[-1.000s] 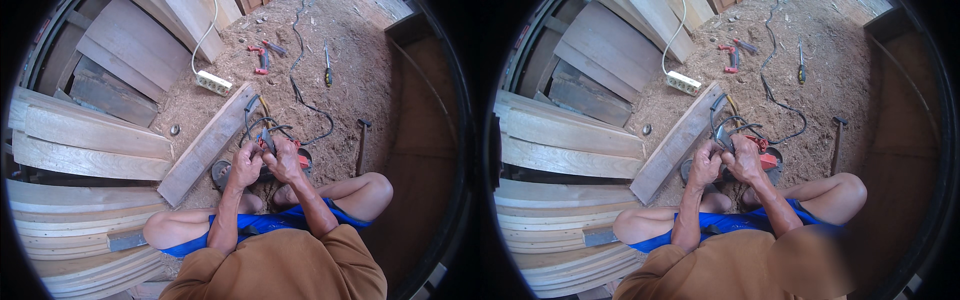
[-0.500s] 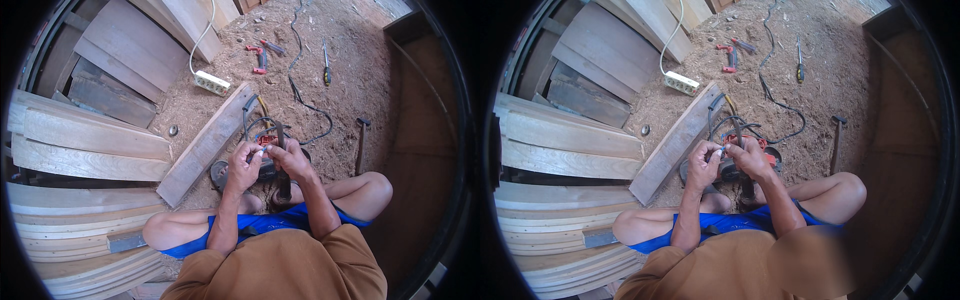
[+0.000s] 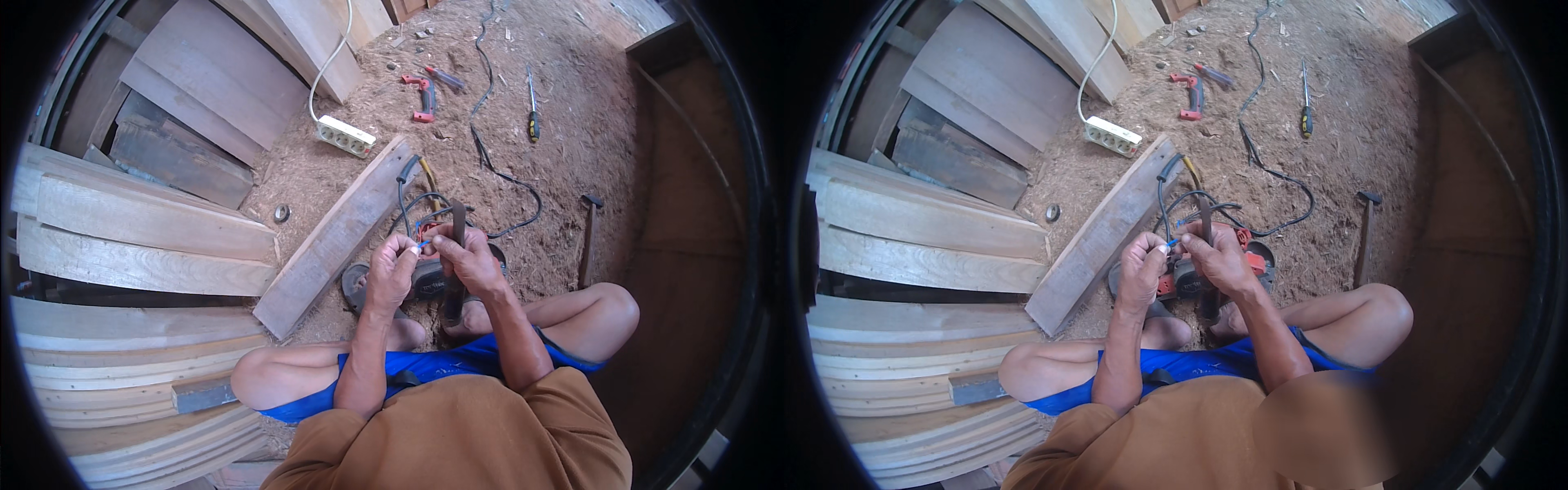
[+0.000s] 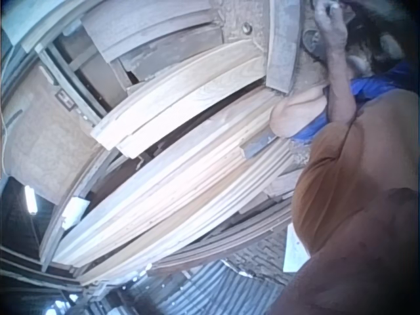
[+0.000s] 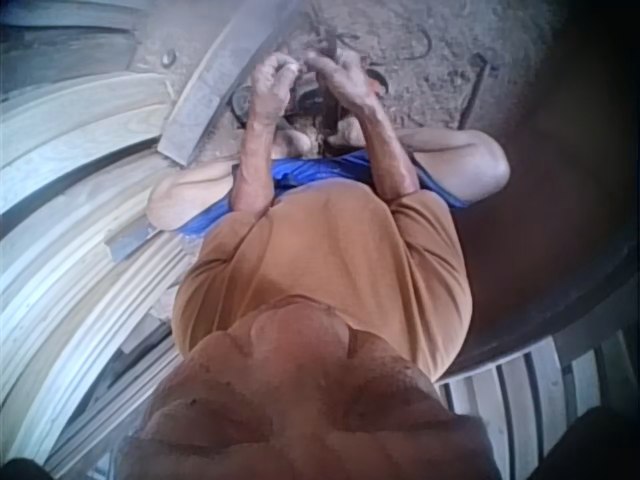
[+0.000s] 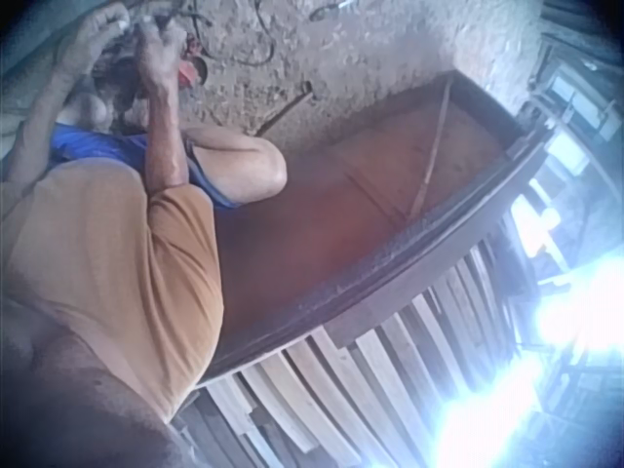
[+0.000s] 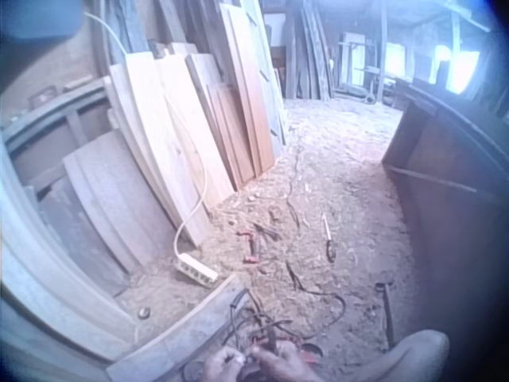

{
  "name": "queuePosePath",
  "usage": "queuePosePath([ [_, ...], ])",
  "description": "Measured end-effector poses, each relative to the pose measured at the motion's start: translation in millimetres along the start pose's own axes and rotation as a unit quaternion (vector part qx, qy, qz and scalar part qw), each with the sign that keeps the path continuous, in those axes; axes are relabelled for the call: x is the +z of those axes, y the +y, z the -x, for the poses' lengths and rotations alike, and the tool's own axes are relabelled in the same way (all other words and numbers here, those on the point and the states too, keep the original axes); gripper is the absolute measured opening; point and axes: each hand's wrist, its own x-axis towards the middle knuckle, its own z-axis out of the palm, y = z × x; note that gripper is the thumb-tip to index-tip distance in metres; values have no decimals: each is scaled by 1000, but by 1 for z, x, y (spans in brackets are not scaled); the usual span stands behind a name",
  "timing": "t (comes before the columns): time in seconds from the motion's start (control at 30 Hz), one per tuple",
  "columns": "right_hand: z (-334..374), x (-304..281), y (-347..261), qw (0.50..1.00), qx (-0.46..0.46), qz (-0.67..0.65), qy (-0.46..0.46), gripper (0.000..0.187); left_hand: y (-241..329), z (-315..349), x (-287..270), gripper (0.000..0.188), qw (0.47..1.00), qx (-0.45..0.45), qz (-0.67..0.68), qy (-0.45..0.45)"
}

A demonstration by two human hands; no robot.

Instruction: The person repairs a power sander by hand, twisting and connecting wires within the internal housing while sitting on the floor.

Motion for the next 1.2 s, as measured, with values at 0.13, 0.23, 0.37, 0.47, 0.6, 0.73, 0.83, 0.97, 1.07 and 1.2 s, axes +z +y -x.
queuePosePath([
  [0.13,4,7,-5,995,-43,86,9,14,4,0,-5,9,997,-61,42,5],
  [0.23,1,8,5,974,-132,182,2,12,1,-1,-4,7,998,-53,30,2],
  [0.37,-3,2,12,933,-164,318,28,14,-1,-2,-6,6,998,-13,-65,-5],
  [0.47,-8,-5,15,983,-73,167,29,13,8,-1,0,9,998,-20,-33,-40],
  [0.6,-5,-6,11,996,65,-62,-14,12,15,2,2,10,997,-44,40,-49],
  [0.73,5,-6,11,995,47,-84,-13,29,-4,-3,-9,12,995,-40,92,-26],
  [0.83,20,-2,12,998,12,-51,44,51,-8,-4,-9,12,992,-33,121,-3],
  [0.97,36,0,-1,991,-81,105,-27,59,-9,-5,-10,12,987,-18,157,10],
  [1.07,41,6,3,995,-65,70,-28,58,-5,-4,-8,12,994,-10,101,40],
  [1.2,45,16,6,995,-62,68,-30,54,-8,-6,-9,10,993,-5,106,56],
])
